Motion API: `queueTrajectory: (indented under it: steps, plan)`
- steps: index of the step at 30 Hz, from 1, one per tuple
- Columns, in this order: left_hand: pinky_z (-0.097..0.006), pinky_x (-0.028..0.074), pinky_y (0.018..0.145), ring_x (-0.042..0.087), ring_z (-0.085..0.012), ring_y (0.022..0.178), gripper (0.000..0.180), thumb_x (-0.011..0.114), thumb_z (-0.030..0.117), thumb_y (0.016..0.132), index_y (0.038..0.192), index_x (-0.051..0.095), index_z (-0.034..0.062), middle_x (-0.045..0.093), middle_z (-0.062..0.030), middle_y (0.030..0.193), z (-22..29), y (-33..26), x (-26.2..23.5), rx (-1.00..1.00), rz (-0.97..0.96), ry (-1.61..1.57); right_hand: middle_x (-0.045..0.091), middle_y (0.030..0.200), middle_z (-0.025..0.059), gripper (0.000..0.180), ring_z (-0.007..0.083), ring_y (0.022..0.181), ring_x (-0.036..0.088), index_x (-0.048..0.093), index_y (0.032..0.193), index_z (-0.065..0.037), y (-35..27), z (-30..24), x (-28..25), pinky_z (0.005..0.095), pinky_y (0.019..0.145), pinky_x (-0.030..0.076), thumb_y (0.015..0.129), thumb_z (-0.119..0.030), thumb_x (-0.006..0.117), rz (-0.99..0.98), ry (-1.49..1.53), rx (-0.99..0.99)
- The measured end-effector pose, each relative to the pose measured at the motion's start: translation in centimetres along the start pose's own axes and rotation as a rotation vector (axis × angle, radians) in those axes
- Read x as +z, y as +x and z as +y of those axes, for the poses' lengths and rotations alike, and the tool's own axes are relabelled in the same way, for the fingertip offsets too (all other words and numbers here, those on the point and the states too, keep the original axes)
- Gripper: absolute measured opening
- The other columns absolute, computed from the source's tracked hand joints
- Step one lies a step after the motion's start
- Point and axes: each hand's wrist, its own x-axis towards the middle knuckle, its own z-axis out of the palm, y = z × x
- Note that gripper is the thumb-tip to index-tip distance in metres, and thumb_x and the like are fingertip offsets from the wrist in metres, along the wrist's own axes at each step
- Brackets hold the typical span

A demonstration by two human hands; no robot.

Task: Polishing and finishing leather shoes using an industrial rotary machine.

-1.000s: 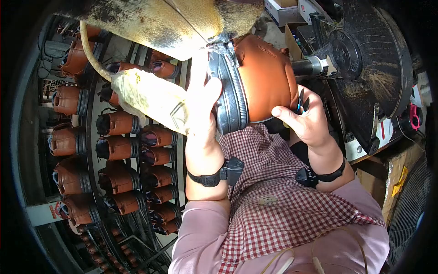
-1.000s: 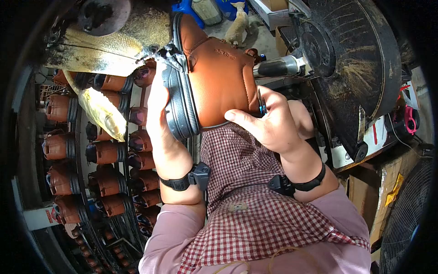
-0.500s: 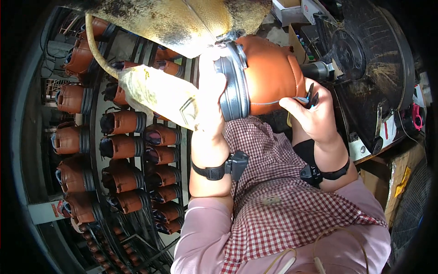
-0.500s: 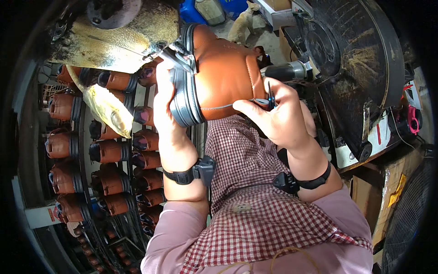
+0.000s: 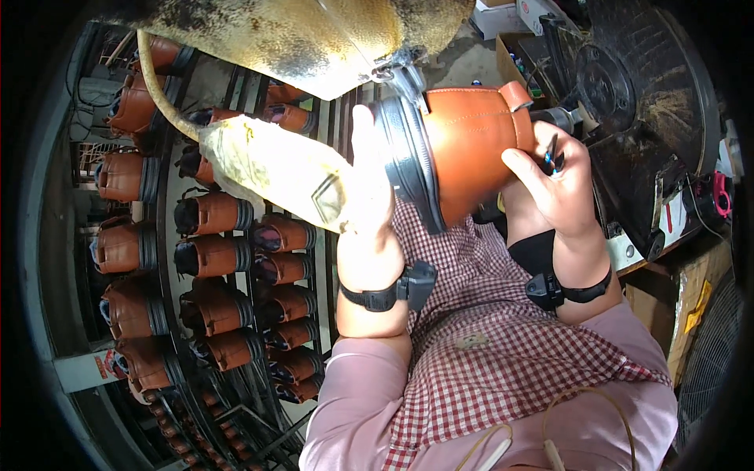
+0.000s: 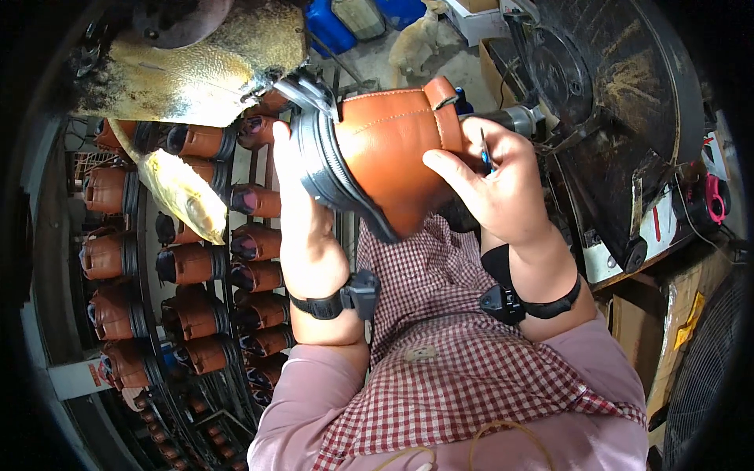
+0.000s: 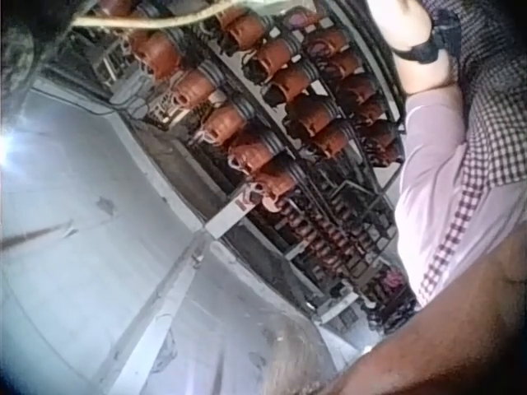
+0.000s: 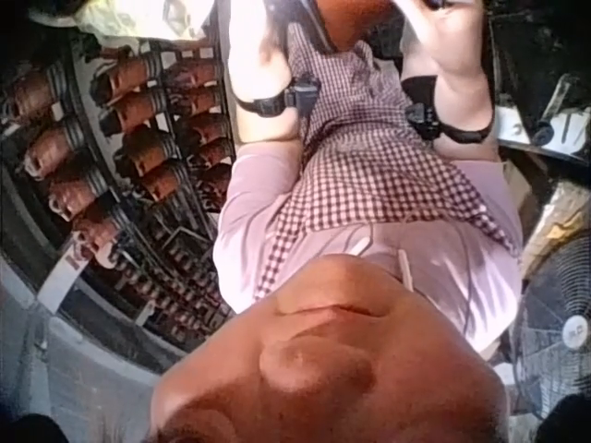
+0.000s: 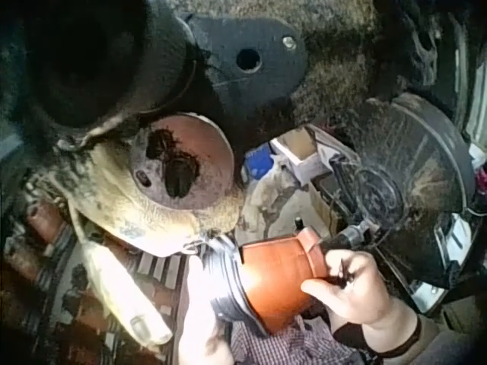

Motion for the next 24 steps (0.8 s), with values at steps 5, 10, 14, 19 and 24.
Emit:
queueTrajectory:
  steps: [5, 10, 14, 19, 24]
  plan:
    - [-0.032, 0.026, 0.111, 0.035, -0.0184, 0.134, 0.064, 0.035, 0.050, 0.101, 0.145, 0.032, 0.0042, 0.037, -0.0074, 0.146, 2.1, -0.7, 2.5, -0.188, 0.036, -0.014, 0.036, 0.064, -0.0022, 0.032, 0.0066, 0.060, 0.032, 0.045, 0.069, -0.003, 0.1, -1.5, -0.8, 0.0231, 0.053, 0.030, 0.078, -0.006, 0.075, -0.036, -0.209, -0.087]
    - [-0.029, 0.040, 0.098, 0.045, -0.0126, 0.117, 0.061, 0.049, 0.022, 0.098, 0.149, 0.020, 0.0042, 0.047, -0.0055, 0.132, -0.5, -1.5, 0.6, -0.153, -0.120, -0.205, 0.036, 0.063, -0.0020, 0.028, 0.0069, 0.060, 0.033, 0.049, 0.070, -0.001, 0.8, -1.7, -0.9, 0.0247, 0.052, 0.029, 0.081, -0.009, 0.073, 0.002, -0.127, -0.091]
    - [-0.036, 0.029, 0.108, 0.036, -0.0261, 0.129, 0.102, 0.062, 0.015, 0.077, 0.150, -0.007, -0.0003, 0.024, -0.0169, 0.149, 1.7, -5.6, 0.9, -0.266, -0.248, -0.013, 0.041, 0.062, -0.0043, 0.018, 0.0046, 0.060, 0.036, 0.058, 0.076, 0.000, 1.8, -1.7, -1.7, 0.0235, 0.052, 0.032, 0.085, -0.009, 0.070, -0.056, -0.184, -0.055]
    - [-0.040, 0.017, 0.114, 0.027, -0.0355, 0.139, 0.093, 0.061, 0.026, 0.080, 0.145, 0.009, -0.0145, 0.025, -0.0282, 0.148, 0.8, -5.7, 2.0, 0.195, -0.212, 0.208, 0.052, 0.067, -0.0068, 0.017, 0.0007, 0.062, 0.043, 0.063, 0.084, 0.001, 3.0, -0.4, -0.8, 0.0203, 0.054, 0.035, 0.091, -0.014, 0.064, -0.011, 0.030, 0.051]
    - [-0.037, 0.030, 0.108, 0.041, -0.0290, 0.130, 0.101, 0.065, 0.047, 0.081, 0.146, 0.015, -0.0117, 0.037, -0.0231, 0.143, 1.8, -4.5, 2.9, 0.126, -0.100, 0.135, 0.067, 0.086, 0.0085, 0.033, 0.0118, 0.075, 0.059, 0.063, 0.117, 0.000, 1.1, -0.4, -1.5, 0.0264, 0.072, 0.048, 0.102, -0.019, 0.041, 0.164, -0.236, 0.147]
